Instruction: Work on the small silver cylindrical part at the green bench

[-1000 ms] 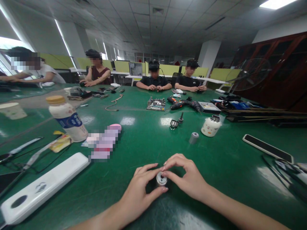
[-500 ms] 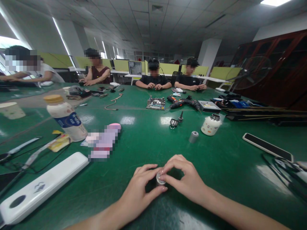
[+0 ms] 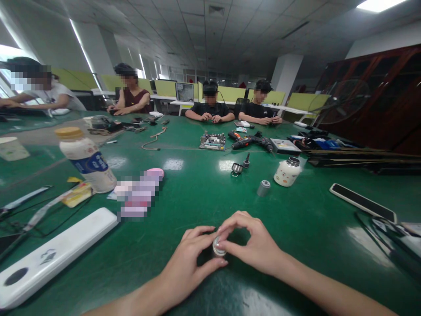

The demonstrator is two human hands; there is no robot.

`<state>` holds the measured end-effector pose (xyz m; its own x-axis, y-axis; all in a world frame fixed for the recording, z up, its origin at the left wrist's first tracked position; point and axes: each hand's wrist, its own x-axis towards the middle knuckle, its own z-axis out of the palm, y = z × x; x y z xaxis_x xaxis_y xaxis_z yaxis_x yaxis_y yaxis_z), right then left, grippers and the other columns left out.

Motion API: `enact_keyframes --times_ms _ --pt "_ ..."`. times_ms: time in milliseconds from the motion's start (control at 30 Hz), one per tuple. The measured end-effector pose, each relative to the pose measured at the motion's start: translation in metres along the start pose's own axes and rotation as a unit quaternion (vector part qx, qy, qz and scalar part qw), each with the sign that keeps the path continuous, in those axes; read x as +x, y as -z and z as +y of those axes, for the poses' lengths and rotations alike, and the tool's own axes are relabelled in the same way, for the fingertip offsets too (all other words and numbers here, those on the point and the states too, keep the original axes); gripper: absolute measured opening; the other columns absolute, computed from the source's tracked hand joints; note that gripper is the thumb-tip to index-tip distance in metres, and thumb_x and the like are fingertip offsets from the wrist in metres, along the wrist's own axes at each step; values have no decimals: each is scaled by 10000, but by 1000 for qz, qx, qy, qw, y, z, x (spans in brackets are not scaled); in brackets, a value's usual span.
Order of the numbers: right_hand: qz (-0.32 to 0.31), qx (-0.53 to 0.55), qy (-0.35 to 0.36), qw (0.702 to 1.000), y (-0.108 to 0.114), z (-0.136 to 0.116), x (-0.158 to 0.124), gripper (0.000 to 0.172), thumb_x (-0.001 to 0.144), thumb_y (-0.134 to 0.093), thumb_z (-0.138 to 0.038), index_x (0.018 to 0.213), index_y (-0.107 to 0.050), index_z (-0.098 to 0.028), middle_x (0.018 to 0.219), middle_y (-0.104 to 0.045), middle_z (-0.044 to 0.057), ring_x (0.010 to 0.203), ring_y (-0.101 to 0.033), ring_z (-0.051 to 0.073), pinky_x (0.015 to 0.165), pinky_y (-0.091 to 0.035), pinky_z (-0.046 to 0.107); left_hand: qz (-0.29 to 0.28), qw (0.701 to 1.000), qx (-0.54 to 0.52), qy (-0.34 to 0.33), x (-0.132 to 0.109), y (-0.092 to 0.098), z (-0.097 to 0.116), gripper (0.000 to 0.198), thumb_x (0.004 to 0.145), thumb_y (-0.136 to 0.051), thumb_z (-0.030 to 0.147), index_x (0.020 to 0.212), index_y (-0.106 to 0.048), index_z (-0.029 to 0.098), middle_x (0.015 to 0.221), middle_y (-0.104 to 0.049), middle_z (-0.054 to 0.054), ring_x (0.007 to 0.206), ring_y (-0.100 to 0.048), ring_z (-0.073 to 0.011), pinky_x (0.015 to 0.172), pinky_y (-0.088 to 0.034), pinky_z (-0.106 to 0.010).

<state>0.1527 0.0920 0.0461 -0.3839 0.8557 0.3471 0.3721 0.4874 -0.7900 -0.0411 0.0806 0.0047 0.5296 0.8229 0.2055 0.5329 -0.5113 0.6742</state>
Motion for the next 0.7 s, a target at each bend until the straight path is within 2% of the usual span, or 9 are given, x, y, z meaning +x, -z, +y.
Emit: enact_keyframes --times_ms 333,500,600,700 --pt "17 36 -7 999 11 4 5 300 755 -735 -212 1022 -600 -239 792 -743 -26 817 -684 173 872 -426 349 15 999 31 -16 -2 0 0 424 866 -620 405 1276 -551 322 1251 -615 -52 1186 -503 -272 961 -415 -448" --pt "51 8 -35 998 13 39 13 290 749 -738 -256 1002 -603 -216 777 -738 -3 816 -694 195 886 -445 370 56 997 45 3 -4 -4 -2 382 878 -608 377 1247 -569 283 1221 -617 -70 1178 -502 -275 961 -420 -446" --pt "21 -3 -40 999 10 64 16 260 758 -719 -249 993 -618 -201 784 -734 13 807 -693 196 851 -474 361 69 997 40 20 -5 -5 -3 369 879 -607 362 1233 -575 265 1204 -614 -73 1164 -508 -269 959 -434 -438" --pt "-3 16 -42 999 9 78 15 264 763 -711 -246 1007 -622 -196 779 -724 12 782 -691 182 837 -490 347 66 997 31 21 -4 -5 -2 361 880 -604 353 1229 -573 266 1196 -610 -73 1154 -511 -263 961 -440 -436"
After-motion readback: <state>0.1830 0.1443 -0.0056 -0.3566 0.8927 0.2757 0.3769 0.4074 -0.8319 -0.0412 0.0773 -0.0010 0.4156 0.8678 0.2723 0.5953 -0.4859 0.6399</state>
